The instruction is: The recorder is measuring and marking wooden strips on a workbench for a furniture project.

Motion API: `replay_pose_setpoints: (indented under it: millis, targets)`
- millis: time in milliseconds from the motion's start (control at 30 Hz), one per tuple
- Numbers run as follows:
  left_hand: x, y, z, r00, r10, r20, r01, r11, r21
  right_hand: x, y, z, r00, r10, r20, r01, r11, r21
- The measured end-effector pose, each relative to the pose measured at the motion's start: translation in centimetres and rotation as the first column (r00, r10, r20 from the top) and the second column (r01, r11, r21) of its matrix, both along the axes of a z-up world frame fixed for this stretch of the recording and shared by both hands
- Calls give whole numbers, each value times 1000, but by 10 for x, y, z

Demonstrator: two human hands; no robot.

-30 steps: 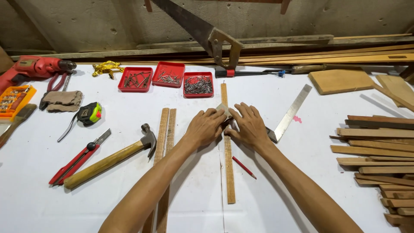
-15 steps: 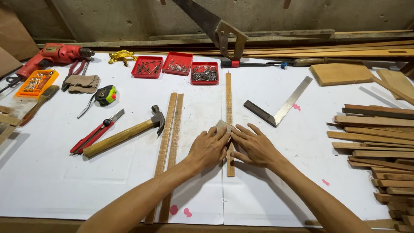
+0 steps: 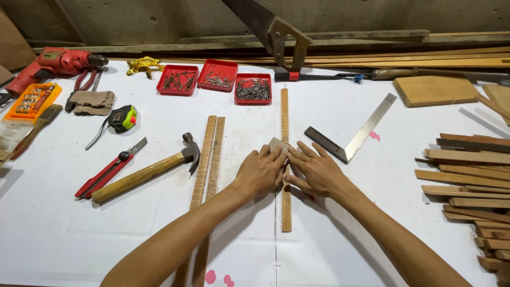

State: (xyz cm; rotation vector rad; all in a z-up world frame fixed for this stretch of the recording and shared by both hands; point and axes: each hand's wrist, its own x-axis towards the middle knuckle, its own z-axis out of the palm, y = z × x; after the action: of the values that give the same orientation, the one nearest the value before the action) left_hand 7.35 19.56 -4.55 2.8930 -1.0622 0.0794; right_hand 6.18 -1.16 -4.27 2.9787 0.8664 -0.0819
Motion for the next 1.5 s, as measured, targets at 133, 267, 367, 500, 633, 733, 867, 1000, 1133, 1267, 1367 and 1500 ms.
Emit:
replay_pose_setpoints:
  millis: [133,267,367,500,633,733,867,1000,1133,1267,1367,1500]
  targets:
    - [30,-5,0,1000,5,26,-5,1000,-4,31,-2,-2,1000,-14,10,14,1000,14]
    - [61,-9,7,1000,16,1,-16,999,-29,65,-6,-8,999,-31,42,32,999,-11]
    - [87,-11,6,1000,16,-4,-16,999,-47,87,-6,-3,999,-39,38,40,999,-27]
    - [118,-15,6,1000,19,-8,-20,997,-73,119,-7,-1,998,-60,12,61,997,-54]
    - [140,-16,9,1000,17,3,-16,995,-96,137,-6,7,997,-78,-22,76,995,-67]
    - [149,-17,5,999,30,-24,-33,992,-121,145,-9,6,995,-75,-58,70,993,-96]
    - [146,-16,5,999,36,-38,-42,988,-152,143,-9,-3,992,-95,-78,90,994,-56]
    - [134,-12,4,999,25,-44,-31,991,-133,128,-3,3,987,-138,-78,140,990,16]
    - [101,-9,15,997,35,-63,-41,994,-99,107,3,7,986,-159,-49,160,987,26]
    - [69,-4,17,996,14,-84,-21,996,-81,86,6,-8,984,-180,-3,180,981,74]
    - [53,-1,10,999,9,-51,-13,996,-85,64,13,-3,984,-173,31,170,981,97]
    - [32,3,14,998,15,-62,-20,996,-85,36,19,7,987,-155,40,152,986,70]
